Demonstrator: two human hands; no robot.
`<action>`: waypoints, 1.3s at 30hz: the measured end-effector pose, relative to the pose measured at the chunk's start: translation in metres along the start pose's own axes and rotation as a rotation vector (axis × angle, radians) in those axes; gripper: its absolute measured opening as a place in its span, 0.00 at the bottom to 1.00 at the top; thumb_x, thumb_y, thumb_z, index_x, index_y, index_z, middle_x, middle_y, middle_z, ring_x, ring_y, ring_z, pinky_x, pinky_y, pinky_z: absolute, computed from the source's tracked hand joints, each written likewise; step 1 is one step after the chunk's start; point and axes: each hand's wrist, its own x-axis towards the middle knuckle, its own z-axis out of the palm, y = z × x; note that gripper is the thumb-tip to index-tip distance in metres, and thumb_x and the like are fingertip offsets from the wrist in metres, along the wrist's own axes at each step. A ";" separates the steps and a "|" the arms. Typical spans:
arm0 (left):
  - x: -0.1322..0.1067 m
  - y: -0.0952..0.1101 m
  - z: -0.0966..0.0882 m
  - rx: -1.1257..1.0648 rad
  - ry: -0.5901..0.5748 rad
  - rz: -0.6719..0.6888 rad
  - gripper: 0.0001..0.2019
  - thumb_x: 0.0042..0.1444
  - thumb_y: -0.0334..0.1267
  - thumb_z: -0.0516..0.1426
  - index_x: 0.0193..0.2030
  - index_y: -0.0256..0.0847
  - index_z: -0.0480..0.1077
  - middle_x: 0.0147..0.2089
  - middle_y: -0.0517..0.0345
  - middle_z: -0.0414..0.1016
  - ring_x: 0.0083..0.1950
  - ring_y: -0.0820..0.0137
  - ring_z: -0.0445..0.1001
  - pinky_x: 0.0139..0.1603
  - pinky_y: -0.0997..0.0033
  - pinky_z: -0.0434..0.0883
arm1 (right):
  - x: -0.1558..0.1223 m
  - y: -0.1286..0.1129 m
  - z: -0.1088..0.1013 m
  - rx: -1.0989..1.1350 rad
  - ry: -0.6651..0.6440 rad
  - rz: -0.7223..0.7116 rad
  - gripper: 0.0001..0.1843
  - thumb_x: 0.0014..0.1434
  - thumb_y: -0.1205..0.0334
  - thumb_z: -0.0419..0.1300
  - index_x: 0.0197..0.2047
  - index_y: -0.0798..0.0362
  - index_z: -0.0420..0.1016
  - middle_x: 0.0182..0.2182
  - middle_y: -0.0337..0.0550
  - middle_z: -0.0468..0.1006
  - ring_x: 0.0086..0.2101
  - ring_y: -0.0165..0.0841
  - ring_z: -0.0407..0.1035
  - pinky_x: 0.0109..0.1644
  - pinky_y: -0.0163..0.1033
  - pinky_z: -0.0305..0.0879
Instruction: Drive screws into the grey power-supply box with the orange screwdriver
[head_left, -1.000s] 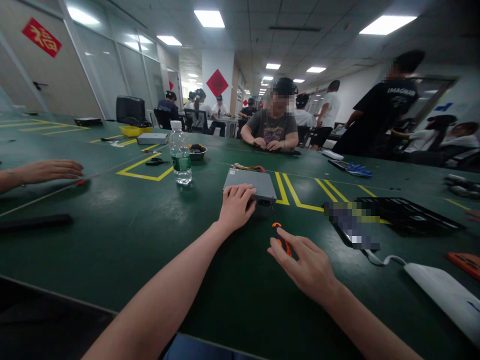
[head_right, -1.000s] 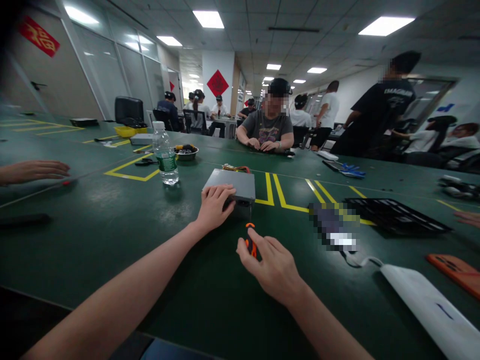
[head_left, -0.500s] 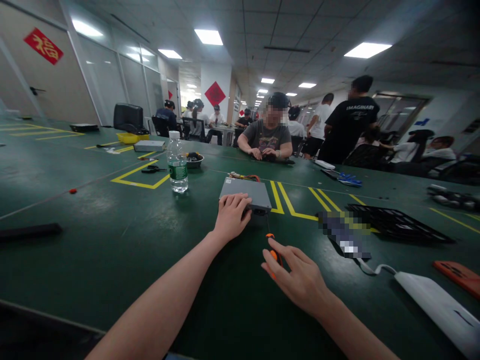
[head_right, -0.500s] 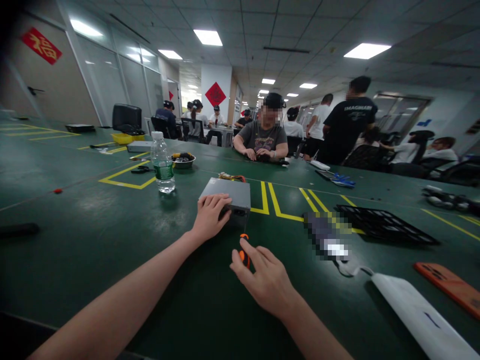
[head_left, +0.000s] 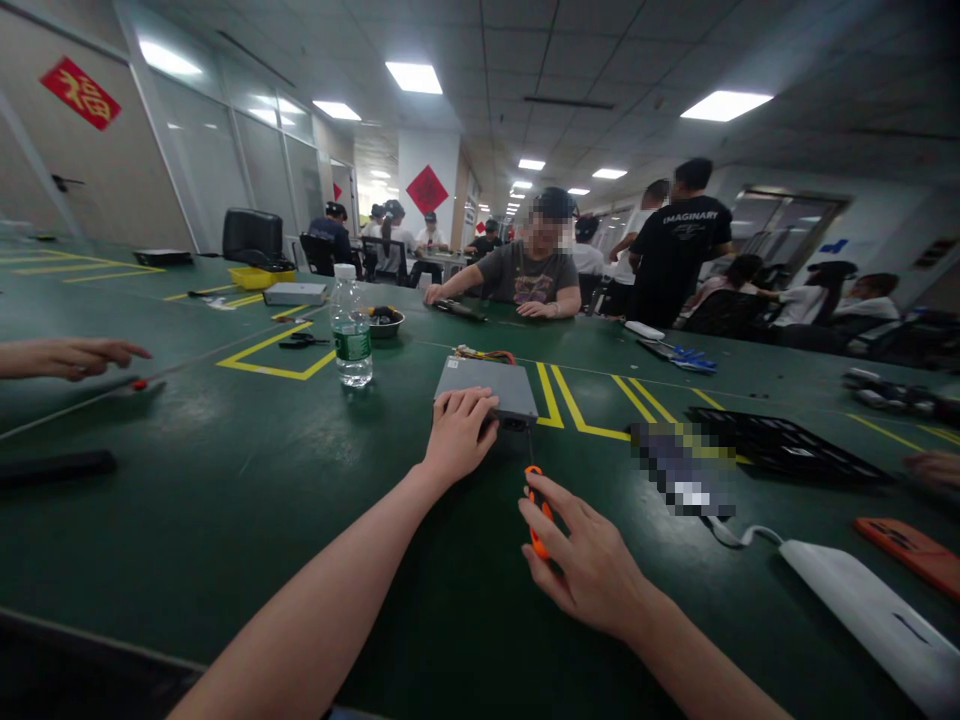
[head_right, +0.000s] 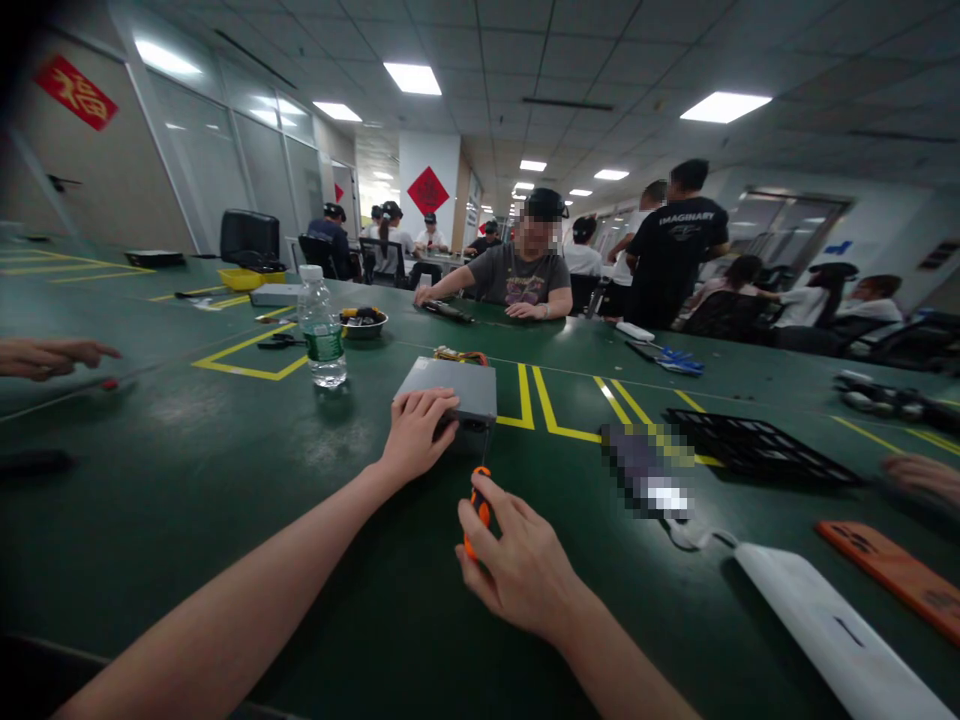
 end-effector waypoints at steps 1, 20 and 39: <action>0.000 0.000 0.000 0.002 -0.002 -0.001 0.12 0.57 0.38 0.52 0.48 0.46 0.64 0.55 0.58 0.68 0.57 0.64 0.61 0.57 0.58 0.53 | 0.000 0.001 0.000 -0.014 0.003 -0.007 0.16 0.59 0.63 0.51 0.50 0.58 0.67 0.49 0.61 0.68 0.45 0.40 0.68 0.43 0.43 0.70; 0.000 0.000 0.000 0.013 -0.006 -0.003 0.12 0.57 0.38 0.52 0.48 0.47 0.64 0.55 0.59 0.68 0.57 0.65 0.61 0.57 0.59 0.54 | -0.005 0.006 0.001 -0.247 0.081 -0.075 0.13 0.57 0.74 0.53 0.46 0.54 0.68 0.45 0.56 0.72 0.42 0.36 0.71 0.43 0.39 0.70; 0.000 -0.001 -0.001 -0.029 -0.010 0.000 0.12 0.57 0.38 0.51 0.49 0.47 0.64 0.55 0.57 0.68 0.57 0.63 0.61 0.57 0.58 0.54 | 0.007 -0.022 -0.004 -0.440 -0.024 0.406 0.10 0.62 0.65 0.48 0.30 0.54 0.65 0.22 0.39 0.70 0.21 0.27 0.64 0.23 0.33 0.52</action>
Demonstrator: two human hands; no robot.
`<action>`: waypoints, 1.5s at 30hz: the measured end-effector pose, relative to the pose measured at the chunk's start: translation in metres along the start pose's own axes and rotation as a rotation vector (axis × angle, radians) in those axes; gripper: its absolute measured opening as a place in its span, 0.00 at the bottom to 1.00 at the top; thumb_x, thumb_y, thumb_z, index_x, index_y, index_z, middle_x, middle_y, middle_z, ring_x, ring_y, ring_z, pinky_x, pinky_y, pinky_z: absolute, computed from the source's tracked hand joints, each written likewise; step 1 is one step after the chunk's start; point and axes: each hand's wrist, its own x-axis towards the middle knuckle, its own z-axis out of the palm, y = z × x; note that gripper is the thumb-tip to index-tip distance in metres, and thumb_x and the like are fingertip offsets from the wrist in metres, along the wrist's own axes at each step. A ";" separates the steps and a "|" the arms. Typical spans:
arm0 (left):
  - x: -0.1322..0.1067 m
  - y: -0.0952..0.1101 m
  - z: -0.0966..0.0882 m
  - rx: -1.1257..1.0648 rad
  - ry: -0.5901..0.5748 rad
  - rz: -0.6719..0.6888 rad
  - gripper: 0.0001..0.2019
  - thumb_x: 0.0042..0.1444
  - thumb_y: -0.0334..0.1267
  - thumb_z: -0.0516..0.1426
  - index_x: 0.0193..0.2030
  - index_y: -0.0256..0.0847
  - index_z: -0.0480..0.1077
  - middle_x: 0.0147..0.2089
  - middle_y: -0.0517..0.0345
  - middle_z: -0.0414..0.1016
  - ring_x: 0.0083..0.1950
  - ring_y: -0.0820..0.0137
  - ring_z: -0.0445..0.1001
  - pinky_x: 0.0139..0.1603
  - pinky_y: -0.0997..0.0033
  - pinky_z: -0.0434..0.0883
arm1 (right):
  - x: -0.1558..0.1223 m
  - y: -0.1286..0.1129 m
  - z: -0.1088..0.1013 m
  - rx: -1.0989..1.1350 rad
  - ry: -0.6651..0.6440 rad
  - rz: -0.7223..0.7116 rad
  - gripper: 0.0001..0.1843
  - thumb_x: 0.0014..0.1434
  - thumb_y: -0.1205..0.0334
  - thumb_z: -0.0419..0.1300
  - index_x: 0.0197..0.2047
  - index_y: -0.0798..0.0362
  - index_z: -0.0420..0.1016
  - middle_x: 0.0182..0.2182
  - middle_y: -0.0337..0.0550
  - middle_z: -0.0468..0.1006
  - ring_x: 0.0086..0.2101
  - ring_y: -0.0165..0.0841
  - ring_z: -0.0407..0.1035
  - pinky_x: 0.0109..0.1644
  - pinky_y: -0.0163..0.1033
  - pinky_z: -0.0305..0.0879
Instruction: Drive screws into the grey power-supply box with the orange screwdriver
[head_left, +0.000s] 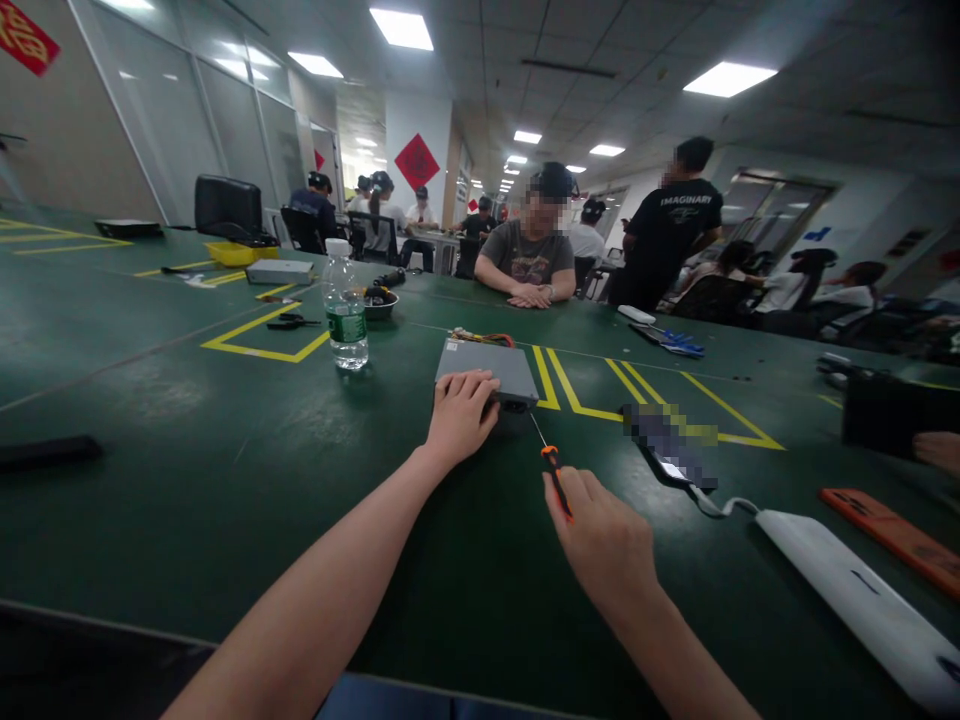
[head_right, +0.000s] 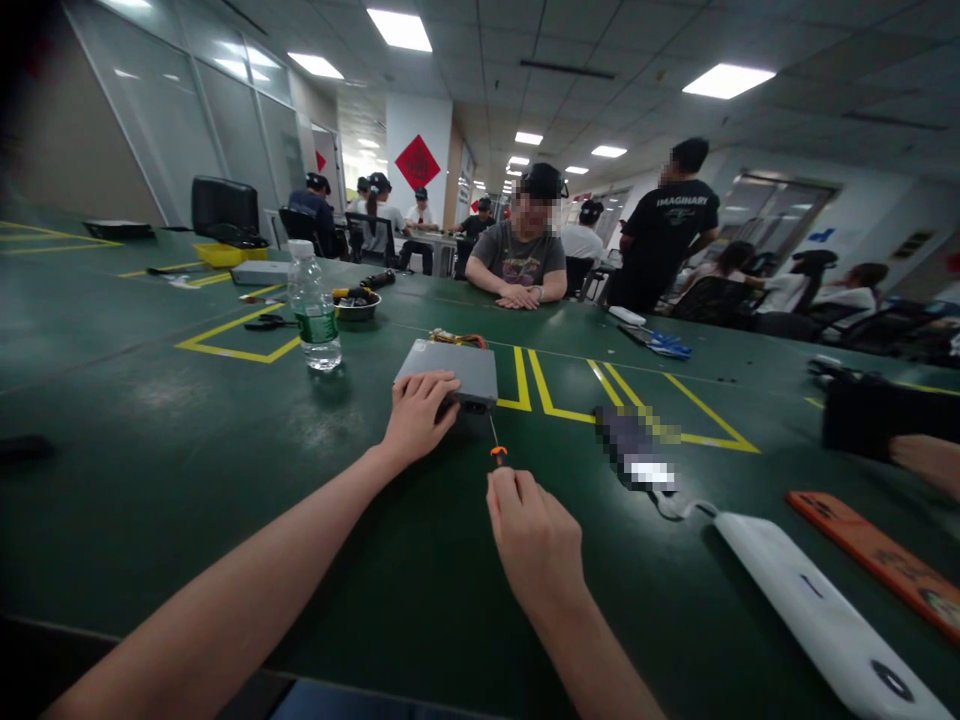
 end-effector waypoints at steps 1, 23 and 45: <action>0.000 0.000 0.000 -0.001 0.001 -0.001 0.12 0.57 0.38 0.51 0.49 0.47 0.64 0.55 0.57 0.68 0.57 0.63 0.61 0.57 0.58 0.54 | 0.002 -0.002 -0.002 0.008 -0.007 0.048 0.11 0.62 0.64 0.48 0.29 0.53 0.64 0.21 0.38 0.68 0.20 0.27 0.63 0.22 0.32 0.51; -0.001 0.000 -0.002 -0.027 0.018 -0.004 0.12 0.57 0.37 0.51 0.49 0.46 0.65 0.54 0.57 0.68 0.57 0.63 0.61 0.58 0.58 0.53 | 0.015 -0.016 0.004 1.598 -0.406 1.271 0.14 0.50 0.52 0.59 0.30 0.55 0.65 0.20 0.33 0.67 0.12 0.19 0.52 0.12 0.25 0.39; 0.000 0.000 0.000 0.001 0.020 0.000 0.12 0.56 0.37 0.52 0.48 0.46 0.65 0.54 0.58 0.68 0.56 0.64 0.62 0.56 0.59 0.54 | 0.029 -0.040 -0.001 1.897 -0.158 1.596 0.10 0.49 0.58 0.61 0.28 0.56 0.66 0.18 0.31 0.63 0.12 0.16 0.48 0.10 0.22 0.41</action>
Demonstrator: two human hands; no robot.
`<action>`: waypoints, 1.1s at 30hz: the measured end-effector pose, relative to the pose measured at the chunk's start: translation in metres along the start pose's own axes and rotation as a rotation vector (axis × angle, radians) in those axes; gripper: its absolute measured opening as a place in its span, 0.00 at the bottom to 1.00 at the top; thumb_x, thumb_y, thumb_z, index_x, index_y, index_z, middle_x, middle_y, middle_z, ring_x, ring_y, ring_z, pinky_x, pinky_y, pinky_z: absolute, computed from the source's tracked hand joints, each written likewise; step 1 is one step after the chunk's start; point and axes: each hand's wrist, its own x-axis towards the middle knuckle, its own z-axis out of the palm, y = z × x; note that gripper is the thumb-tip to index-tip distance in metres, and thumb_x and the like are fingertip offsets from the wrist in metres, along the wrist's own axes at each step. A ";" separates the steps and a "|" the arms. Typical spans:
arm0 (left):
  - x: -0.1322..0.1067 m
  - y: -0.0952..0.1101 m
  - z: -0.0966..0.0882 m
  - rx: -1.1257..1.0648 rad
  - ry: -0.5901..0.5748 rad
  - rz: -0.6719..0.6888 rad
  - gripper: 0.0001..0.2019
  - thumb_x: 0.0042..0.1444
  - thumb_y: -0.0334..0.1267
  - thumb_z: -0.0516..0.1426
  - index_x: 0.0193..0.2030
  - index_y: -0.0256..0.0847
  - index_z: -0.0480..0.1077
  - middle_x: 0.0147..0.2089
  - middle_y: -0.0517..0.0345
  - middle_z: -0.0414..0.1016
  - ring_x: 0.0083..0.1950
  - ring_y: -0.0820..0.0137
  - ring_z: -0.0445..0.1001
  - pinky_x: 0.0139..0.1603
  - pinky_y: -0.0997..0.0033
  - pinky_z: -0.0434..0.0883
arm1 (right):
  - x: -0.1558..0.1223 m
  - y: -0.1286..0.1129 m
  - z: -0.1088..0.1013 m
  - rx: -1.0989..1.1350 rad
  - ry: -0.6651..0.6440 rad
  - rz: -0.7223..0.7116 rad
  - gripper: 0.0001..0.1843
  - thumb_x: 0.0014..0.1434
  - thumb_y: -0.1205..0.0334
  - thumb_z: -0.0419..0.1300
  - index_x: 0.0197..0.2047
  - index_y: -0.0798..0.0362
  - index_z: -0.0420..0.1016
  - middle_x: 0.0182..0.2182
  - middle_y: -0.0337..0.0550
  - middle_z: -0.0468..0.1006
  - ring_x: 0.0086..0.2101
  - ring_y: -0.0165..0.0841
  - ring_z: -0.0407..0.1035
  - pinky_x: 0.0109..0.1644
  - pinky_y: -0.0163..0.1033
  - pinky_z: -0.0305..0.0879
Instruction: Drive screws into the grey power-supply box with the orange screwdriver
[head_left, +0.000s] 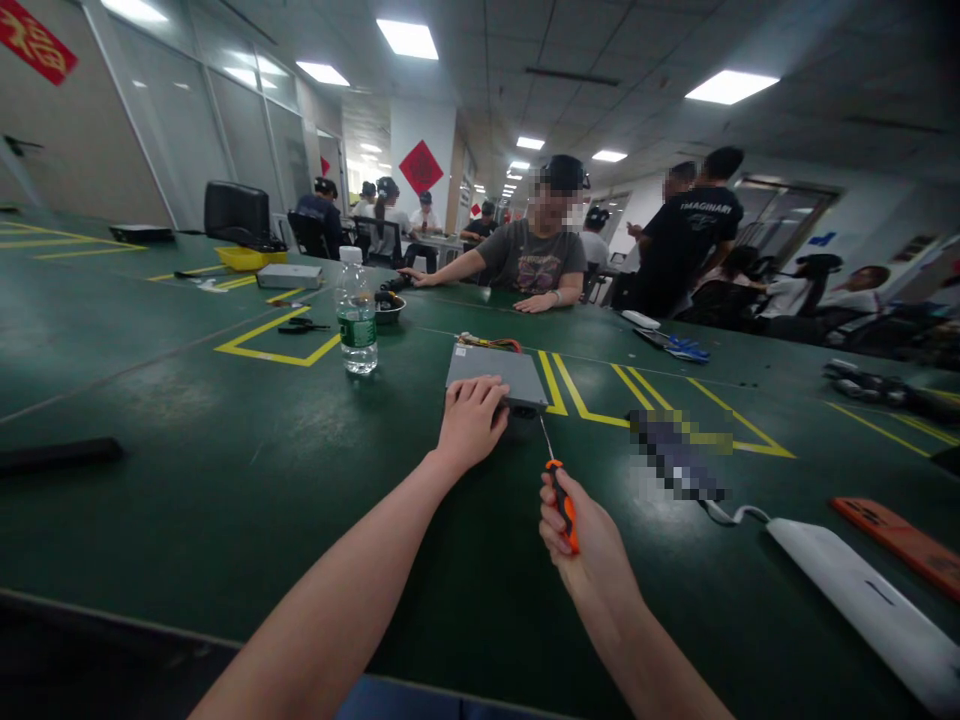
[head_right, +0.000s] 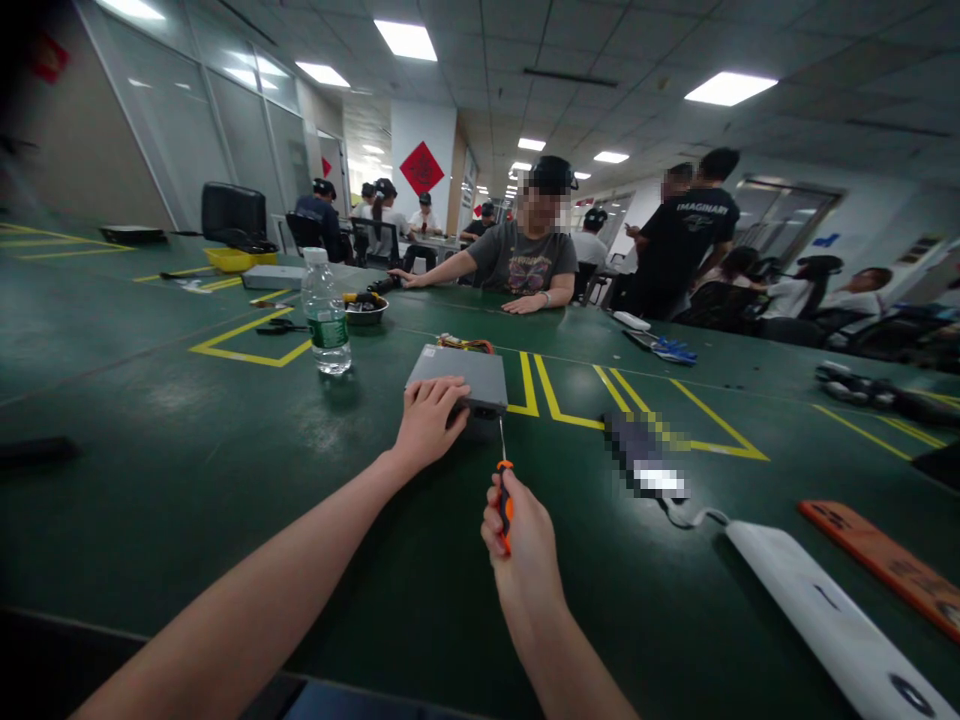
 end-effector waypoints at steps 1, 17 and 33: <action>0.000 0.000 0.000 0.000 -0.003 0.002 0.12 0.56 0.37 0.52 0.48 0.46 0.65 0.54 0.58 0.68 0.57 0.64 0.62 0.57 0.59 0.54 | -0.003 -0.001 0.000 0.001 0.000 0.011 0.10 0.48 0.59 0.61 0.28 0.56 0.67 0.18 0.31 0.63 0.12 0.16 0.48 0.10 0.22 0.41; 0.000 -0.001 0.000 -0.004 -0.004 0.007 0.12 0.57 0.37 0.51 0.48 0.45 0.64 0.55 0.58 0.68 0.57 0.64 0.61 0.57 0.59 0.54 | 0.004 0.008 0.008 -0.124 -0.077 -0.012 0.12 0.45 0.58 0.64 0.28 0.57 0.67 0.18 0.32 0.66 0.13 0.17 0.51 0.11 0.22 0.42; -0.003 -0.004 0.000 0.022 -0.049 0.090 0.11 0.55 0.38 0.55 0.45 0.51 0.67 0.58 0.55 0.62 0.60 0.61 0.57 0.56 0.55 0.53 | 0.001 0.016 0.026 0.103 0.035 0.159 0.11 0.61 0.62 0.51 0.29 0.57 0.66 0.19 0.35 0.65 0.14 0.19 0.55 0.11 0.22 0.46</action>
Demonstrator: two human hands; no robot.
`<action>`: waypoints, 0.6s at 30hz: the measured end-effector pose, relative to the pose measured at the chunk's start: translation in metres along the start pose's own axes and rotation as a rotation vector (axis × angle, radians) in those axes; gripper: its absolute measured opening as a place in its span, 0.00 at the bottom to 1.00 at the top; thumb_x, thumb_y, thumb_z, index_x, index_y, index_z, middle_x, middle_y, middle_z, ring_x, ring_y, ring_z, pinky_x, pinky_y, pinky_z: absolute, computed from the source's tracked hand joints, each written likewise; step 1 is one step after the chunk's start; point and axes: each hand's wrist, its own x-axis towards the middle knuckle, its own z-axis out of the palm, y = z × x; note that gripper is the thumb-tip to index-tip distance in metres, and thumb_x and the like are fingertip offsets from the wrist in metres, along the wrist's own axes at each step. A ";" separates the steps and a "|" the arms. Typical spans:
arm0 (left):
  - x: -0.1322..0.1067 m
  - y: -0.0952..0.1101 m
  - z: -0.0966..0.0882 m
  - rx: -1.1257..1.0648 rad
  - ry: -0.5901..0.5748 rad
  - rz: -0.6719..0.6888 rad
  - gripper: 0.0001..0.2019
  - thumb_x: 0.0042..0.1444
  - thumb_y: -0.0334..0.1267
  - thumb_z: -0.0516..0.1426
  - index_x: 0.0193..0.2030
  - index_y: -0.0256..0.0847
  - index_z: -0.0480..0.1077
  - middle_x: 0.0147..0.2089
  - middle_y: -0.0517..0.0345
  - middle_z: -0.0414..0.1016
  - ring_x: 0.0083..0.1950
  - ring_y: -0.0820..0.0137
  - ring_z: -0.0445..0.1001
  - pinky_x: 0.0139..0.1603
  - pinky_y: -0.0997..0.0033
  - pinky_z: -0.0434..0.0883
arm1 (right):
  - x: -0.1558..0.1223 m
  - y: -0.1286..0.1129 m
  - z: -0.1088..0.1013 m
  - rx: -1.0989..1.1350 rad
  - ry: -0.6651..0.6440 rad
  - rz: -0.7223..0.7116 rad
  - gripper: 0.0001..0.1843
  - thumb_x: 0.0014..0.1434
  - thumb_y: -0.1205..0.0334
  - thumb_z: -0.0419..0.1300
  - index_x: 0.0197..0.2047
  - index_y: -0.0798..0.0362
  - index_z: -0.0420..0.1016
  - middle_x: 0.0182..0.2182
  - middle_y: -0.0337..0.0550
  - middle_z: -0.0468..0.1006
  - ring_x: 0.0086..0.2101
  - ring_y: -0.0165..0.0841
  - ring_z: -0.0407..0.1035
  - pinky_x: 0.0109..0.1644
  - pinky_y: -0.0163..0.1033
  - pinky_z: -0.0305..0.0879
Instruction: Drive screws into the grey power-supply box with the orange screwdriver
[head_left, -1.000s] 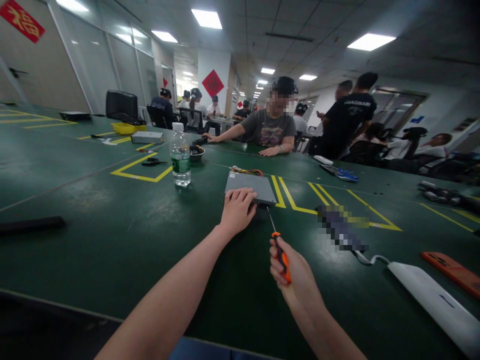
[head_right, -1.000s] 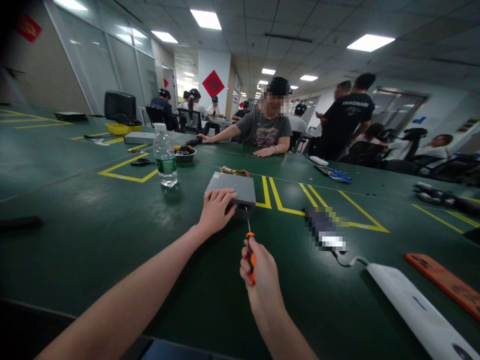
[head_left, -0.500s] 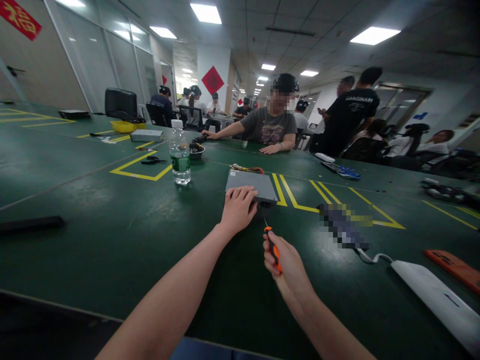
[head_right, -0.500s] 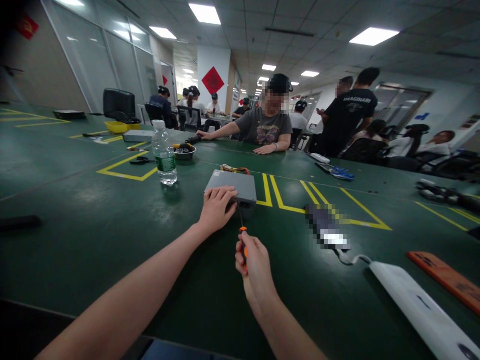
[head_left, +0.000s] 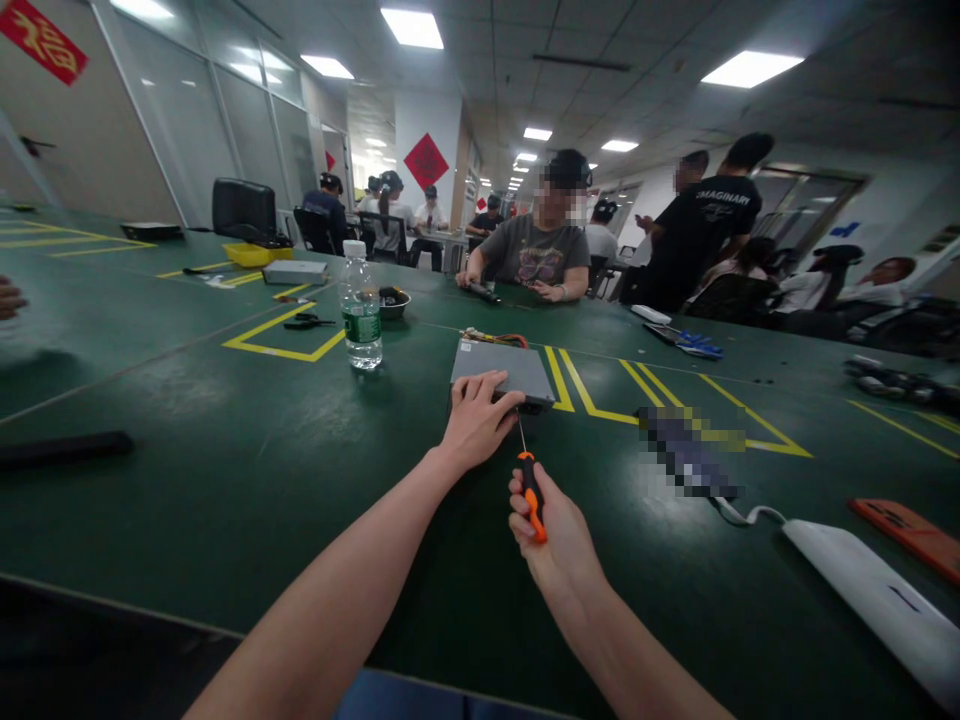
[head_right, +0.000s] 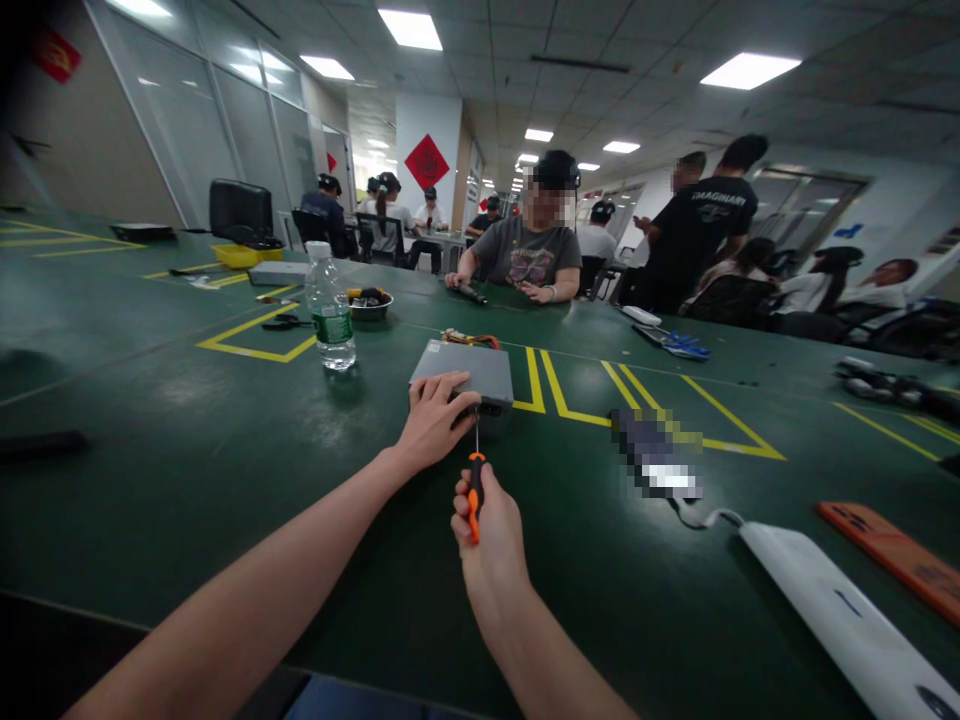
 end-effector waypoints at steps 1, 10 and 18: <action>0.000 0.000 0.000 0.004 -0.004 0.012 0.09 0.55 0.38 0.55 0.43 0.51 0.68 0.59 0.56 0.62 0.60 0.61 0.56 0.56 0.54 0.52 | 0.000 0.000 0.001 0.004 -0.004 0.016 0.12 0.62 0.62 0.49 0.29 0.57 0.66 0.19 0.35 0.65 0.13 0.18 0.54 0.10 0.22 0.45; 0.001 0.002 0.001 0.020 0.006 -0.007 0.04 0.56 0.39 0.55 0.35 0.49 0.71 0.58 0.61 0.64 0.60 0.63 0.56 0.57 0.54 0.52 | -0.008 -0.011 -0.005 -0.098 -0.051 -0.044 0.07 0.58 0.60 0.55 0.37 0.55 0.67 0.28 0.42 0.71 0.23 0.25 0.67 0.19 0.25 0.63; 0.003 0.002 -0.001 0.015 -0.020 -0.017 0.03 0.55 0.38 0.55 0.36 0.50 0.70 0.58 0.62 0.64 0.60 0.63 0.57 0.56 0.53 0.53 | -0.022 -0.035 -0.062 -1.582 -0.513 -1.450 0.18 0.58 0.70 0.49 0.51 0.50 0.67 0.55 0.55 0.63 0.47 0.41 0.68 0.45 0.46 0.71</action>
